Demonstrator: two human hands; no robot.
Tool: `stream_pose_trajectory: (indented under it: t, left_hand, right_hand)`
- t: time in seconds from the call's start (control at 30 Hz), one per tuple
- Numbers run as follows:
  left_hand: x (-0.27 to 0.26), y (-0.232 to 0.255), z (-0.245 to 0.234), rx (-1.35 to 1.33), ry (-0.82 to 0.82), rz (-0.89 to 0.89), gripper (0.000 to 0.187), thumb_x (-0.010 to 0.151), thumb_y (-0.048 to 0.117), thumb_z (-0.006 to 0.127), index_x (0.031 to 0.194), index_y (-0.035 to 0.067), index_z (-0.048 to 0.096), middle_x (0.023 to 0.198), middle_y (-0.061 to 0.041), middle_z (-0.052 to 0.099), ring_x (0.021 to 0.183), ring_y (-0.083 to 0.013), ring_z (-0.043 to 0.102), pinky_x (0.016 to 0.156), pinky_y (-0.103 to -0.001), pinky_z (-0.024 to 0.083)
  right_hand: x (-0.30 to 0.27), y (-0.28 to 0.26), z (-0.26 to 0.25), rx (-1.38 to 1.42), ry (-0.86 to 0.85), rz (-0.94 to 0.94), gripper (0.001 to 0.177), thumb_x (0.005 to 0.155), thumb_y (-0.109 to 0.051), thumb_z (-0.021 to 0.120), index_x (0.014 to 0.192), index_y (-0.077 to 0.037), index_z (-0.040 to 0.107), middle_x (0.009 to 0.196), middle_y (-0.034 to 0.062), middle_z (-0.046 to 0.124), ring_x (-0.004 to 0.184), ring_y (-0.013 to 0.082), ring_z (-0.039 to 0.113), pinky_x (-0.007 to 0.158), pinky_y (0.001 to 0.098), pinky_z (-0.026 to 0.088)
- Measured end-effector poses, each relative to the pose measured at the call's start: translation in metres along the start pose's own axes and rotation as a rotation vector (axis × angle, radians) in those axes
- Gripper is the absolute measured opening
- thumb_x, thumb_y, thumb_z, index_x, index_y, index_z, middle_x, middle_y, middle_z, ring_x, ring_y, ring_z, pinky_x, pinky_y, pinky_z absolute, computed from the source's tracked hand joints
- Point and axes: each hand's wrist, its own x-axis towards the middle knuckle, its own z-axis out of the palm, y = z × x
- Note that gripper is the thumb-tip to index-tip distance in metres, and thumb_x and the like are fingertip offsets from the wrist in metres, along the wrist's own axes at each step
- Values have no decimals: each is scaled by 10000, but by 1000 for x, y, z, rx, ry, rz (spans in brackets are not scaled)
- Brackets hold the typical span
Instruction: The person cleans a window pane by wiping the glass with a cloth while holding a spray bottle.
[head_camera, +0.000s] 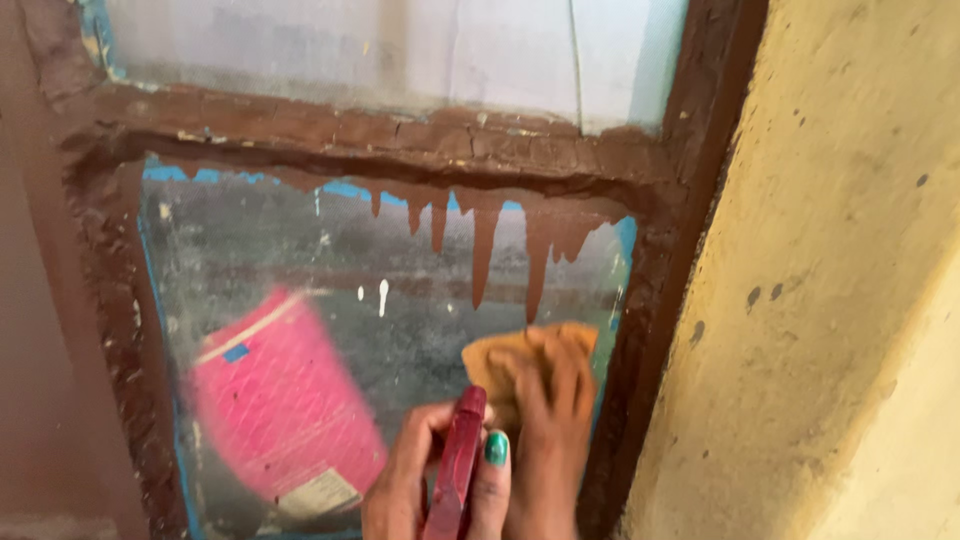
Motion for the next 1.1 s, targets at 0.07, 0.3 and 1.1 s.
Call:
stream_pose_trajectory:
  t: [0.07,0.3,1.1]
  left_hand:
    - [-1,1,-6,4,-21,-11,319,865,352,779,1069,118,708,917,-10,794,850,-132,761,771,-290,621]
    - [3,17,-20,-8,-49,-246,306,796,283,746,1057,127,717,816,-42,736,766,-102,760,745,-294,599]
    - [8,26,-62,40,-37,-283,240,877,228,792,1077,110,733,901,-34,741,855,-95,743,824,-288,570]
  right_hand:
    - [31,2,-9,19,-1,-52,480,729,11,733,1187,-122,685,1417,161,515,1404,427,415,1159,509,345]
    - [67,-9,-19,19,37,-126,525,769,39,713,1279,-59,637,1461,211,491,1441,455,385,1187,544,323]
    - [47,-47,8,55,-31,-160,480,774,6,723,1232,-133,717,1442,137,560,1397,408,434,1163,527,354]
